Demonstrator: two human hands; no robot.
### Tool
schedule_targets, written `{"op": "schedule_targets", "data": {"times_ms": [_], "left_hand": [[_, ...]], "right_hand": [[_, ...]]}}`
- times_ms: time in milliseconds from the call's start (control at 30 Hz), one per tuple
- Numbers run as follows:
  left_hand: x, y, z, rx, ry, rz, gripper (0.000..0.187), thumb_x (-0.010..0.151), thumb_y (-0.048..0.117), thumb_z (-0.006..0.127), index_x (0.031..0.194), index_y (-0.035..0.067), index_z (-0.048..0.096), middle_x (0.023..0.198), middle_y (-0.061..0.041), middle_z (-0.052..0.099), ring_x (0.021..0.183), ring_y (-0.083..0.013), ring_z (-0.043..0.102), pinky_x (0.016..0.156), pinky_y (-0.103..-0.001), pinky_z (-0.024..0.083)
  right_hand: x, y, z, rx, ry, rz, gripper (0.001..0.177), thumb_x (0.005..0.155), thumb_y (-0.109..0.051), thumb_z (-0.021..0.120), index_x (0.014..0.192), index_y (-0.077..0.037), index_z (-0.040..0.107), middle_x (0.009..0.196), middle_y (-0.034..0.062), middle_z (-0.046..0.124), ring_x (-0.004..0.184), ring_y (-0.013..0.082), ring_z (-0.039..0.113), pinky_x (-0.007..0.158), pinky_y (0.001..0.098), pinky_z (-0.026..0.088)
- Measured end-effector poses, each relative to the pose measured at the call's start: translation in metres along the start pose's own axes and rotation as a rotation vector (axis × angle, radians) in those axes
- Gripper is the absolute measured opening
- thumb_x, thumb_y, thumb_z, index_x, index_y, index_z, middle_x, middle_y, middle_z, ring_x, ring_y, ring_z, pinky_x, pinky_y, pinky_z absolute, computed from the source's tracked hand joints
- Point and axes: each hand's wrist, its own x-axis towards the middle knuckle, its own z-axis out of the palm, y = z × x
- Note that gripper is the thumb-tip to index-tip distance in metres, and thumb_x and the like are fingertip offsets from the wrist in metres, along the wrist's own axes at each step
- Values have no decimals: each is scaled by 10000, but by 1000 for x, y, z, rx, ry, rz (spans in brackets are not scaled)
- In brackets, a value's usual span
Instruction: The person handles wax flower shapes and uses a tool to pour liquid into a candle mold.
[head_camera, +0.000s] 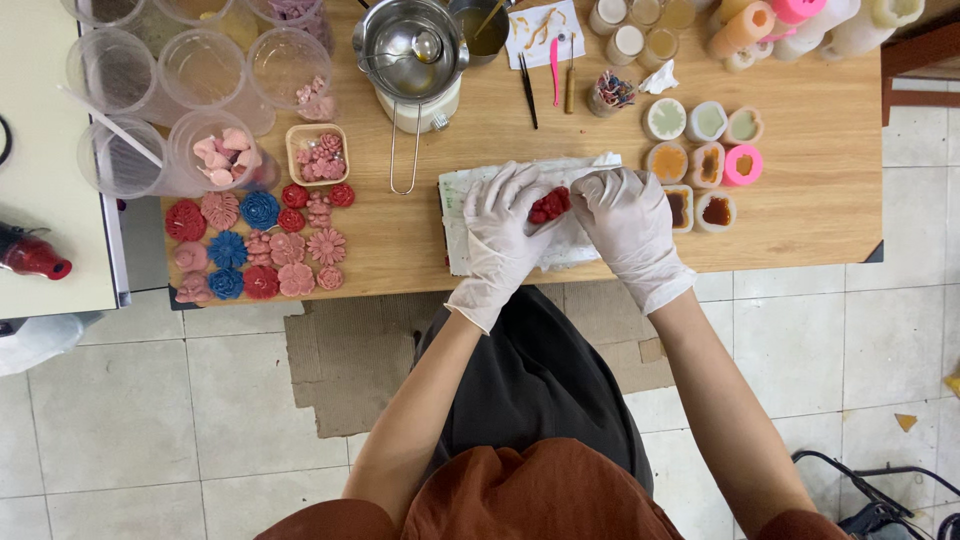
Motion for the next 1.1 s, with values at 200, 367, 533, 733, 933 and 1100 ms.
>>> {"op": "schedule_targets", "data": {"times_ms": [200,367,533,733,933,1100], "left_hand": [[-7,17,-7,-222,92,-96,473,849,243,854,1259,183,626,1319,42,667,1269,-216,622,1116,-429,435],[-1,13,-8,-140,48,-101,489,749,309,873,1185,208,675,1293,6,640,1285,-243,558,1104,-459,397],[8,8,-6,-22,-60,-96,458,746,400,890,1131,210,729,1318,-4,592,1365,-255,482,1136,-492,337],[12,47,-67,-416,-56,-42,392,906,230,824,1273,151,712,1272,-10,684,1259,-224,624,1120,-380,483],[13,89,-107,-742,-74,9,232,872,54,822,1096,97,780,1099,-37,731,1090,-176,684,994,-315,559],[11,96,-114,-1039,-183,-84,131,933,-10,758,1049,50,764,1074,-18,716,1075,-158,657,975,-299,548]], "right_hand": [[-4,-14,-18,572,15,490,136,927,-204,777,999,-91,752,863,52,730,792,188,685,761,351,520],[-14,-19,-34,1402,102,1088,153,936,-168,754,982,-23,750,861,30,761,785,98,707,775,273,557],[-29,-25,-59,1717,95,1162,111,957,-133,733,982,-27,752,839,58,738,764,125,679,738,295,523],[-38,-33,-78,1619,122,1157,109,930,-128,737,962,-24,733,872,68,754,782,135,697,773,298,556],[-50,-47,-105,1538,50,1023,144,945,-107,718,994,27,739,879,96,751,812,135,701,794,272,555],[-59,-44,-120,1614,-40,975,172,921,-82,723,1032,47,743,901,113,757,830,146,710,804,281,558]]}}
